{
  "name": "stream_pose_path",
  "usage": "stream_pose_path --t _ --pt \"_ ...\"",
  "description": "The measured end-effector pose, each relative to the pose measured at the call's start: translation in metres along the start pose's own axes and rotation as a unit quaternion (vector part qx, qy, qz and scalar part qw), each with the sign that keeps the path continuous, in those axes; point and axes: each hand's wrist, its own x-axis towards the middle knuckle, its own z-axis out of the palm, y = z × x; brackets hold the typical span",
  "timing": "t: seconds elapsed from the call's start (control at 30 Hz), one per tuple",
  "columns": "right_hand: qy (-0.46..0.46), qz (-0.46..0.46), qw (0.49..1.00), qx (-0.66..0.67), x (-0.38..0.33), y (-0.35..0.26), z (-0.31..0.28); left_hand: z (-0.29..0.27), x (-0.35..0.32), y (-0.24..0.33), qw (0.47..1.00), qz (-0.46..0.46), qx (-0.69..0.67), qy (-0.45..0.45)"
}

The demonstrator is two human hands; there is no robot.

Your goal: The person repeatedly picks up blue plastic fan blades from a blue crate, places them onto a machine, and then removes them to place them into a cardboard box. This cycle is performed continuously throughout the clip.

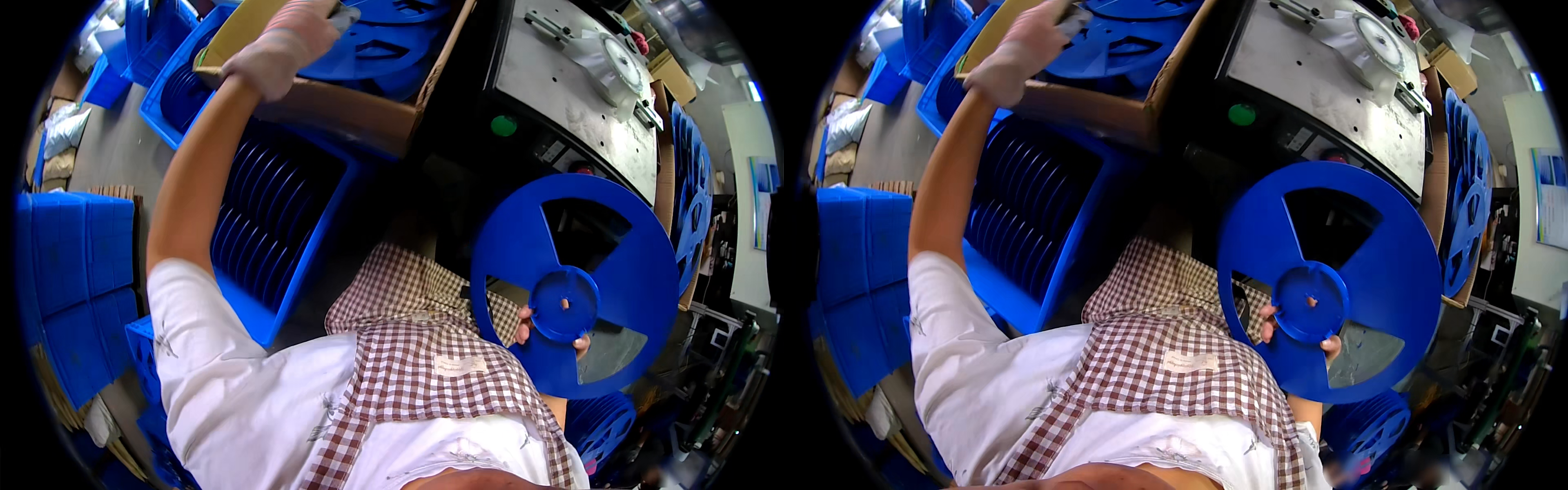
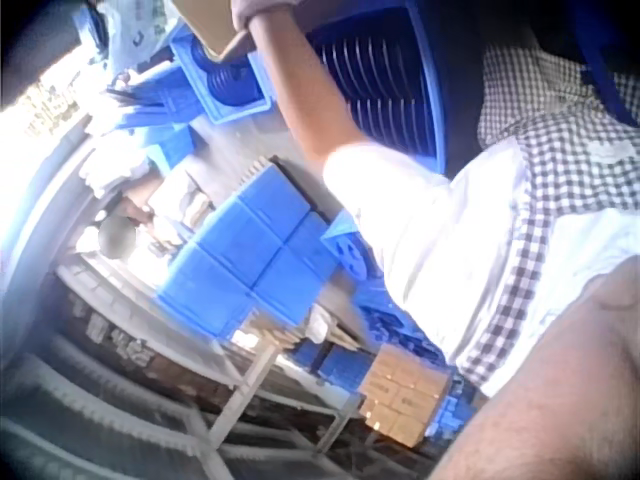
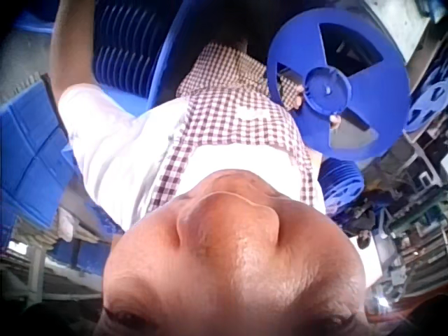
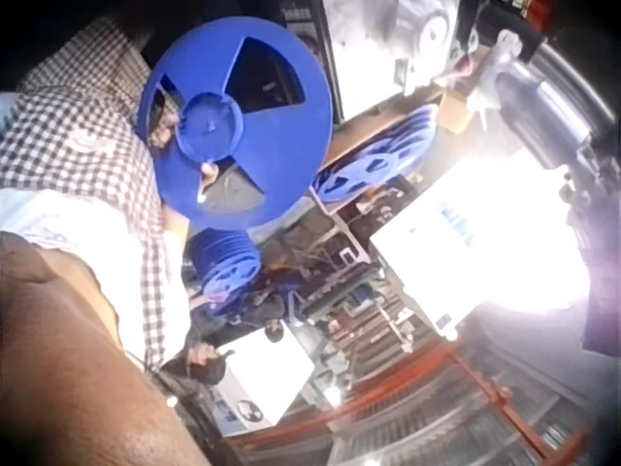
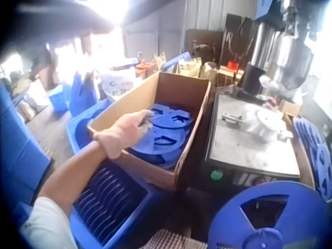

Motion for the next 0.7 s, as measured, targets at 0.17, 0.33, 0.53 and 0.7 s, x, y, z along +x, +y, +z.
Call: stream_pose_path --t 0.17,0.33,0.53,0.7 --pt "-0.014 -0.004 1.0 0.01 -0.015 -0.013 0.024 0.049 0.049 -0.069 0.843 -0.199 0.299 -0.4" --pt "0.03 -0.023 0.998 0.053 -0.019 -0.012 0.048 0.093 0.05 -0.111 0.702 -0.3 0.405 -0.504" --pt "0.058 -0.085 0.992 0.068 -0.025 -0.018 0.07 0.045 0.067 -0.111 0.815 -0.306 0.249 -0.424" --pt "-0.04 -0.087 0.995 0.032 -0.007 -0.028 0.048 -0.03 0.041 -0.08 0.909 -0.209 0.242 -0.268"
